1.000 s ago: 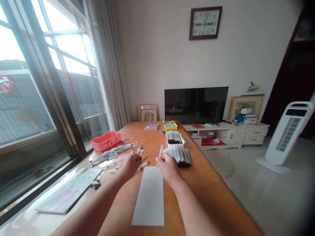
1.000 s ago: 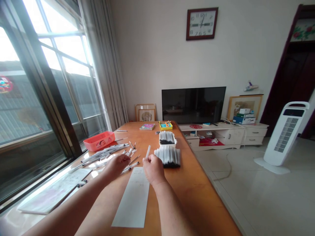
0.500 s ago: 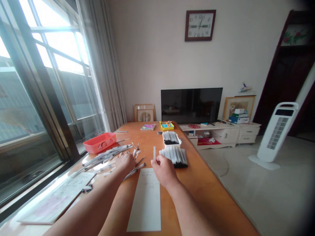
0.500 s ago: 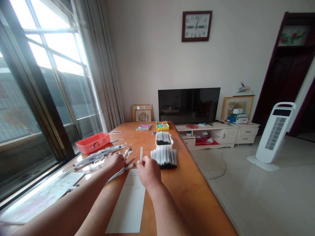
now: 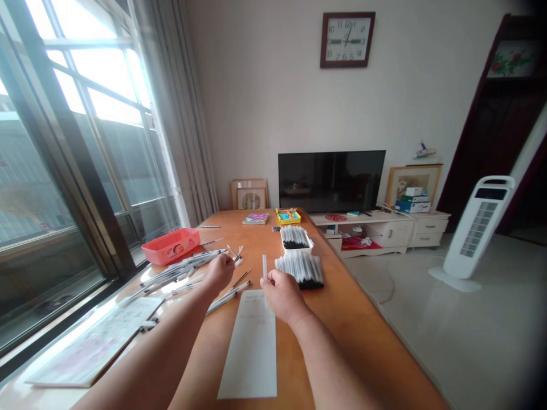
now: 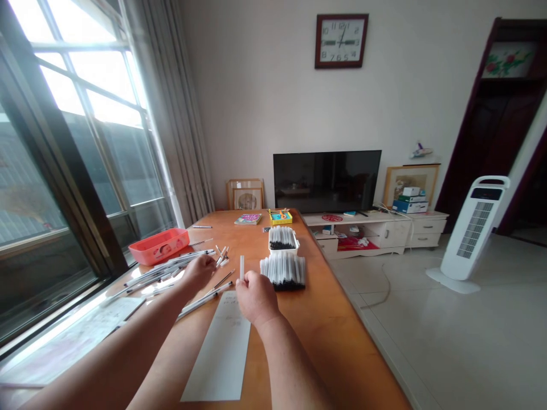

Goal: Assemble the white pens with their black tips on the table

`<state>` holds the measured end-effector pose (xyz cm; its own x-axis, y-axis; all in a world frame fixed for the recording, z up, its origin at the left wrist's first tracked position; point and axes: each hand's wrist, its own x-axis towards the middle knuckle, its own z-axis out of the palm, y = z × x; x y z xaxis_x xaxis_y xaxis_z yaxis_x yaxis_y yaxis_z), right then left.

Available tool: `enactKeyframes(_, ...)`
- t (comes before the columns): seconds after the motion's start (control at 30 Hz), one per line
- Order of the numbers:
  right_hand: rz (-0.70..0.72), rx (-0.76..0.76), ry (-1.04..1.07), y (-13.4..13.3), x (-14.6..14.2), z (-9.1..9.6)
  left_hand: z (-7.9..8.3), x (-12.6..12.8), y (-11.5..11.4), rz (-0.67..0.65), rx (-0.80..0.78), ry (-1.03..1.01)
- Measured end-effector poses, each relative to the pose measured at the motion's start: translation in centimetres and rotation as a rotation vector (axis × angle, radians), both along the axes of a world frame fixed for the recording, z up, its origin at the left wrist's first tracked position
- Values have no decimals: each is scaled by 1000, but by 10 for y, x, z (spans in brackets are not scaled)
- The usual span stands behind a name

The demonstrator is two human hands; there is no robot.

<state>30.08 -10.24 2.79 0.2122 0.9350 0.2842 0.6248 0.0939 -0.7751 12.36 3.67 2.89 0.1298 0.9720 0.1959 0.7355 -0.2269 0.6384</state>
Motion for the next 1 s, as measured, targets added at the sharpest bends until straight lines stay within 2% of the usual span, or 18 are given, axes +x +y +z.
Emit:
enactKeyframes(0.13,110,-60,-7,-1,-3,-5,13,4,-14,-46,1,-335)
enactKeyframes(0.23,209,-107,3,-1,-5,-9,25,5,-28,-116,-84,-711)
enactKeyframes(0.3,259,-114,8,-2,-6,-11,33,4,-36,-146,-124,-863)
enactKeyframes(0.57,361,-100,41,-1,-8,-15,46,5,-44,-188,-70,-904)
enactKeyframes(0.77,341,-91,52,-2,-8,-14,44,10,-50,-214,-108,-869)
enactKeyframes(1.0,284,-89,39,0,-5,-14,41,20,-68,-243,-181,-750)
